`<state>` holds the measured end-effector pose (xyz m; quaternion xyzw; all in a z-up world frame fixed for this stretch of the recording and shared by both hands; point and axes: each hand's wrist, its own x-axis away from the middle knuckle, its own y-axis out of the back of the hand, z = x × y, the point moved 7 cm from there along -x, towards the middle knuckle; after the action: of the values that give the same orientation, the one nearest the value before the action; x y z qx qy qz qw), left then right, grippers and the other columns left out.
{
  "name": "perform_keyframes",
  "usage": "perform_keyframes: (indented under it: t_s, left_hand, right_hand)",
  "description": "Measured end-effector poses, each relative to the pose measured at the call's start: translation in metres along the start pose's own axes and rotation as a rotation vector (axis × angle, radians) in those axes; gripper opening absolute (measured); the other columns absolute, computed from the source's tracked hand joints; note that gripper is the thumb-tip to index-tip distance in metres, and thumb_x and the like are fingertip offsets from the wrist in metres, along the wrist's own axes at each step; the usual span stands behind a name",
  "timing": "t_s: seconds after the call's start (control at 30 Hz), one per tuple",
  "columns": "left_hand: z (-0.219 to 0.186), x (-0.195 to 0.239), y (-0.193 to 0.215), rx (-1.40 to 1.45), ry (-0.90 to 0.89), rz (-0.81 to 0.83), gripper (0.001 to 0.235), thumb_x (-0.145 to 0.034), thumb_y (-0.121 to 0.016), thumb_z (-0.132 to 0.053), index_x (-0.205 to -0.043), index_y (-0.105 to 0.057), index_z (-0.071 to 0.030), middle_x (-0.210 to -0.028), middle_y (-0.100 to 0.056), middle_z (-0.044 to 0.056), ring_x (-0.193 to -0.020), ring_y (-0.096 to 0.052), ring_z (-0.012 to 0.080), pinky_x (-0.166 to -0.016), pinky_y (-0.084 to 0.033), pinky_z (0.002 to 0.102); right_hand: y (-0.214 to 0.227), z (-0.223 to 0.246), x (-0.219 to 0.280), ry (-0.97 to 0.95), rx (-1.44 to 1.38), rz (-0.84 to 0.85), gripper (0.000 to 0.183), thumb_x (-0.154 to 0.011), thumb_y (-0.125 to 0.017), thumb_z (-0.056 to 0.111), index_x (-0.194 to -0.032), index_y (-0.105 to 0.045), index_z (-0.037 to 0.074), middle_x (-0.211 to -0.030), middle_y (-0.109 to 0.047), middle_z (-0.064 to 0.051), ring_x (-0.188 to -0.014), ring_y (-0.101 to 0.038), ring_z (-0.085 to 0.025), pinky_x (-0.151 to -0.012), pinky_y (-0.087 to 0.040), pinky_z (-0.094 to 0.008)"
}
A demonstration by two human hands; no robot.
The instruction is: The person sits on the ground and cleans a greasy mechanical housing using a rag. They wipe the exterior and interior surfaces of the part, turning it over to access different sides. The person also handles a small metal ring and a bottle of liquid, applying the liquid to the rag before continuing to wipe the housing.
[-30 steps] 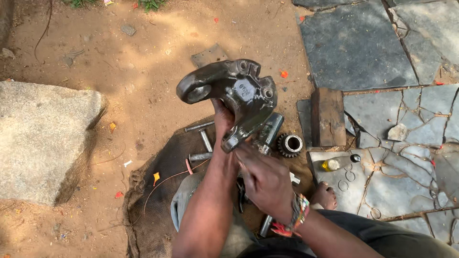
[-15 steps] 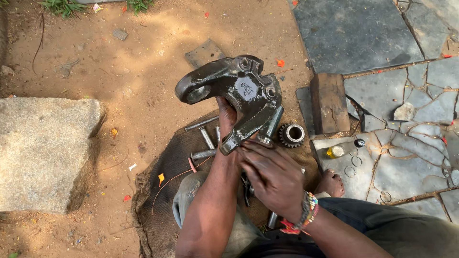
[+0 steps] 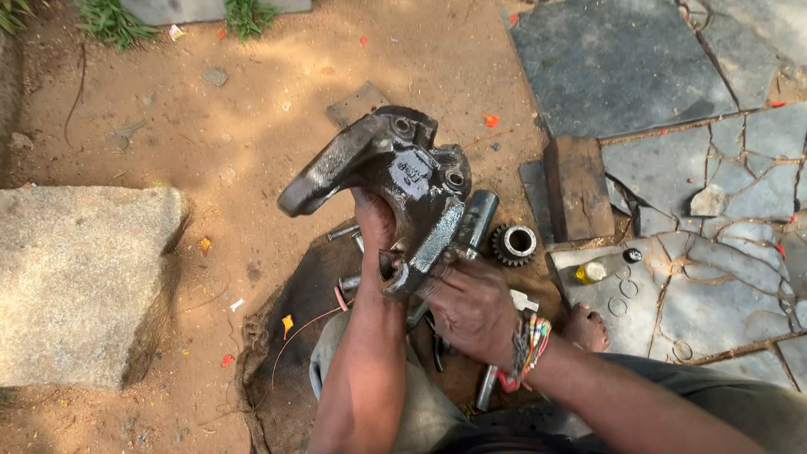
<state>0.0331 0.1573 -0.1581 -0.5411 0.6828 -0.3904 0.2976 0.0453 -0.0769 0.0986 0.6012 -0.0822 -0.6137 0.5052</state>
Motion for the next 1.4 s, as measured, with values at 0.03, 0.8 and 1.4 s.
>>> perform_keyframes:
  t_s: [0.03,0.8,1.4]
  left_hand:
    - [-0.006,-0.004,0.000,-0.045,-0.061,0.014,0.062,-0.109,-0.030,-0.051,-0.125,-0.063,-0.001,-0.124,-0.067,0.010,-0.112,-0.062,0.0220,-0.104,-0.050,0.036]
    - [-0.006,0.006,0.001,-1.019,-0.498,-0.100,0.027,-0.097,-0.044,0.004,-0.117,-0.062,0.005,-0.113,-0.069,0.023,-0.103,-0.062,0.0374,-0.091,-0.050,0.050]
    - [0.016,0.017,0.012,-1.106,-0.482,0.077,0.017,-0.084,-0.061,-0.006,-0.099,-0.067,-0.002,-0.097,-0.067,0.019,-0.094,-0.062,0.0390,-0.085,-0.051,0.051]
  right_hand:
    - [-0.011,-0.019,0.009,-0.366,-0.450,0.003,0.018,-0.096,-0.059,-0.004,-0.107,-0.071,0.003,-0.084,-0.069,-0.010,-0.059,-0.063,-0.019,-0.059,-0.058,-0.037]
    - [-0.057,-0.047,0.076,-1.340,-1.023,0.064,0.015,-0.097,-0.064,0.009,-0.099,-0.077,0.001,-0.061,-0.063,-0.015,-0.041,-0.052,-0.021,-0.043,-0.045,-0.038]
    - [-0.022,-0.006,0.028,0.005,0.060,-0.040,0.015,-0.114,-0.048,0.015,-0.112,-0.062,0.012,-0.082,-0.063,-0.004,-0.065,-0.064,-0.022,-0.067,-0.057,-0.036]
